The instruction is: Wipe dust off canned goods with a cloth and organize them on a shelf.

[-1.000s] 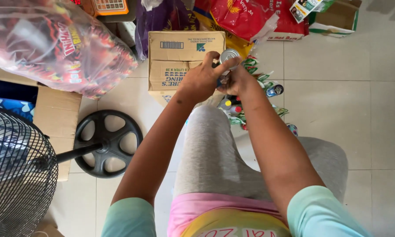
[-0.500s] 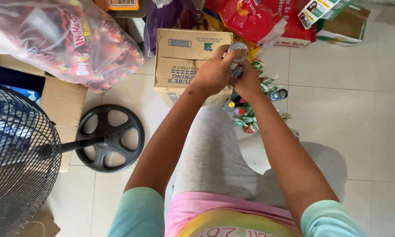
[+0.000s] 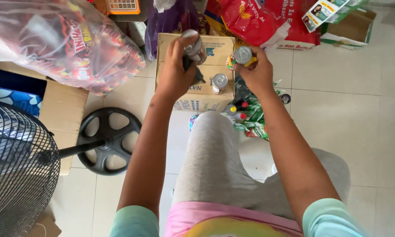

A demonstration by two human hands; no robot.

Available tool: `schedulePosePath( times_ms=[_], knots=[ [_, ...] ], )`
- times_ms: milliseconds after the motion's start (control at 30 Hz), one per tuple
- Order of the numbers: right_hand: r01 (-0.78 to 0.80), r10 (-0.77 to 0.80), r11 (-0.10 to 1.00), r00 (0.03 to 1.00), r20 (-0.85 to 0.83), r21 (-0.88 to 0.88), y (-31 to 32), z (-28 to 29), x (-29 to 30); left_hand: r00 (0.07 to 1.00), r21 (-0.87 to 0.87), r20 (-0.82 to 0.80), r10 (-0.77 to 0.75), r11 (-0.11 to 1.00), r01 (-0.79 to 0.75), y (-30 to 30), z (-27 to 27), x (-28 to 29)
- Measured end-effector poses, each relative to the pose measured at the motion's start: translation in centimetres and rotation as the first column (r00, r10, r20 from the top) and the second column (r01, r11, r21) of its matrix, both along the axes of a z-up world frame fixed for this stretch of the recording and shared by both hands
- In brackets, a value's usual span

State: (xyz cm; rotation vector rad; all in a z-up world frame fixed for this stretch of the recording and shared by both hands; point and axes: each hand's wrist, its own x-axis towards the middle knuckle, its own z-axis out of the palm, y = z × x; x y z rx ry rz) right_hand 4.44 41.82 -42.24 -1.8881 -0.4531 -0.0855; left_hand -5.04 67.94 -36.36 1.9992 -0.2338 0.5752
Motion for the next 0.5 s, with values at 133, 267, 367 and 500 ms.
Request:
schedulePosePath(
  times_ms=[133,267,367,500],
  knots=[
    [0.079,-0.08,0.96,0.997,0.008,-0.268,0.9,-3.8,1.8,0.987,0.034,-0.149,0.051,0.998,-0.046,-1.5,-7.7,-0.4],
    [-0.056,0.045,0.807,0.998,-0.033,-0.587,0.2,-8.7,3.1,0.926,0.074,-0.373,0.06,0.997,-0.035,-3.8,-13.3,-0.5],
    [-0.059,0.036,0.759,0.998,-0.048,-0.649,-1.3,-7.8,2.5,0.92,0.072,-0.389,0.054,0.997,-0.028,-4.3,-15.1,-1.1],
    [-0.036,-0.145,0.831,0.949,-0.28,-0.555,-3.4,-1.2,-1.0,0.96,0.009,-0.278,0.03,1.0,-0.029,-3.0,-15.1,-1.3]
  ],
)
